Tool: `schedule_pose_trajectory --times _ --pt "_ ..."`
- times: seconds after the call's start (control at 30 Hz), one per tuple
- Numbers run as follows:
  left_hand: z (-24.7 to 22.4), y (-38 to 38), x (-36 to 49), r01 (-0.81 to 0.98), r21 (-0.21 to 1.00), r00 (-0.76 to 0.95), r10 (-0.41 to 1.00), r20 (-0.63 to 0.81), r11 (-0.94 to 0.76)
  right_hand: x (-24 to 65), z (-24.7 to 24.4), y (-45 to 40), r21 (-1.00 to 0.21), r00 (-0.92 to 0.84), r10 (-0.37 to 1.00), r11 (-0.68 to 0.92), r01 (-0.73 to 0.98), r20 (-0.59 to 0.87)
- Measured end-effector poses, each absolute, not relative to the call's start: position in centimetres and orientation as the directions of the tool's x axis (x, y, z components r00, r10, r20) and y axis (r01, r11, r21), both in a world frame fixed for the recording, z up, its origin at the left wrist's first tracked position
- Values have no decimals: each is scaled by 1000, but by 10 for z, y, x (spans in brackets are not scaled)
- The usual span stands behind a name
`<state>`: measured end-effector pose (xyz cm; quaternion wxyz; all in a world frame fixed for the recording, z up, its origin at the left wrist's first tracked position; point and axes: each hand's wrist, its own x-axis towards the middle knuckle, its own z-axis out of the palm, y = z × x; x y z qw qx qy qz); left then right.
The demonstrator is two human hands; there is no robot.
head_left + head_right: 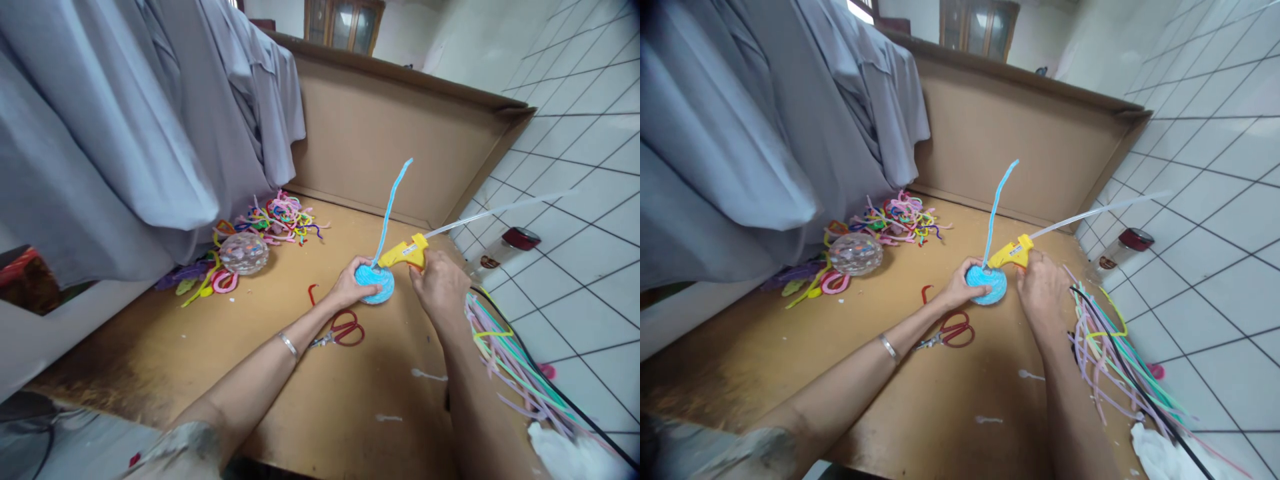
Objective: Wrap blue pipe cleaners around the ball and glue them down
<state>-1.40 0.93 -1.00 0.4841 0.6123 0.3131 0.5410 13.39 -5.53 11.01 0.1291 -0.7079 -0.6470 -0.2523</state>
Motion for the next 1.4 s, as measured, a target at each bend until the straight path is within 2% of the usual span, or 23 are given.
schedule_pose_trajectory --times 0.43,0.63,1.13,1.23,1.4 --pt "-4 5 -16 -120 941 227 914 337 -317 132 116 -59 144 62 877 -147 979 476" --pt "-4 6 -15 -143 935 231 907 352 -326 132 116 -60 149 37 857 -132 980 515" --pt "-6 7 -14 -127 933 225 907 357 -336 132 116 -60 148 65 865 -158 976 498" --pt "-8 9 -14 -135 934 221 909 353 -330 137 117 -57 99 125 870 -194 976 477" --pt "-7 8 -15 -124 941 215 917 335 -315 155 111 -39 -49 279 880 -282 958 384"
